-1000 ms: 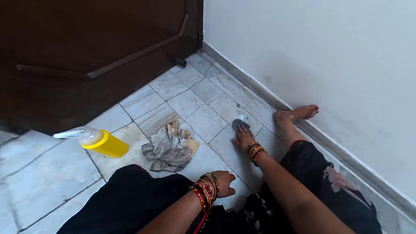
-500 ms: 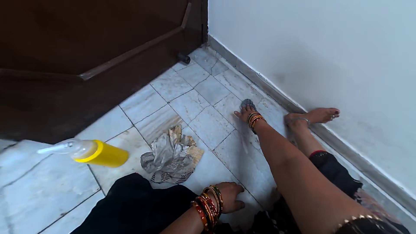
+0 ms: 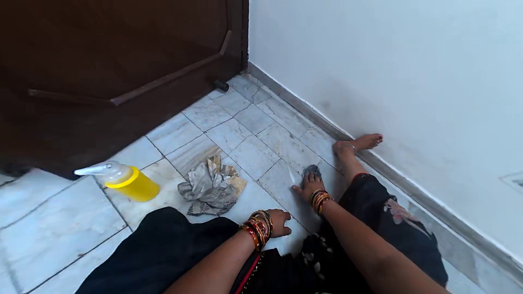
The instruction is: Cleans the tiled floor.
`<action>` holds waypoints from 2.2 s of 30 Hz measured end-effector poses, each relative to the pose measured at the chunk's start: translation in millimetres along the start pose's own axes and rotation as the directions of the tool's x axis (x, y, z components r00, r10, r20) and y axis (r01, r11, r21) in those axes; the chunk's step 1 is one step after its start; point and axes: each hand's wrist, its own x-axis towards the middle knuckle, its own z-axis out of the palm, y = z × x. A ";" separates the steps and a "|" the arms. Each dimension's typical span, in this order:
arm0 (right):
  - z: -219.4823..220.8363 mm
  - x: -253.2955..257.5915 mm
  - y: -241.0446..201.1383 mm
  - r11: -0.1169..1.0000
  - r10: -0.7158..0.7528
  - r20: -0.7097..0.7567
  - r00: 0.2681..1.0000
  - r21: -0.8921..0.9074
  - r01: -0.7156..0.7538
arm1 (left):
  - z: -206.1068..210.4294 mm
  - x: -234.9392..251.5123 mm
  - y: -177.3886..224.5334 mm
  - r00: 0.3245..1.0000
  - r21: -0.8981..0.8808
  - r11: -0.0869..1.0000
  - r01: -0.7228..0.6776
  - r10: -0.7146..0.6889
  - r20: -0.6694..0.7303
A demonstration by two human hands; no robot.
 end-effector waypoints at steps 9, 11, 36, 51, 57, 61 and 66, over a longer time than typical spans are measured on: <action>20.2 -25.7 -45.7 0.947 -0.310 -0.018 0.951 -0.091 0.307 | 0.5 -3.3 6.1 1.000 0.070 0.997 0.028 -0.028 0.001; 21.7 -3.3 -42.6 0.968 -0.251 -0.052 0.967 -0.013 0.250 | 0.6 -1.0 3.4 1.000 0.036 0.999 0.028 -0.028 0.002; -12.3 83.5 -139.6 0.874 -0.484 -0.129 0.865 -0.033 0.484 | -3.5 13.0 -13.3 0.992 -0.140 0.983 -0.120 0.123 0.013; 40.3 -8.7 25.1 0.992 -0.109 -0.082 0.991 0.056 0.114 | -2.5 -11.8 13.6 0.998 0.126 0.992 0.029 -0.035 0.045; 26.3 39.3 31.8 0.991 -0.001 -0.184 0.983 0.129 0.025 | -8.3 -16.4 22.6 0.999 0.098 0.995 -0.001 -0.003 0.040; 0.3 86.5 23.7 0.992 0.032 -0.199 0.980 0.126 -0.007 | -2.9 -0.7 18.3 0.994 0.060 0.998 -0.035 0.029 0.104; -40.3 149.5 -13.3 0.994 -0.011 -0.227 0.974 0.106 0.036 | 1.6 4.6 21.7 0.978 0.004 0.992 -0.126 0.123 0.170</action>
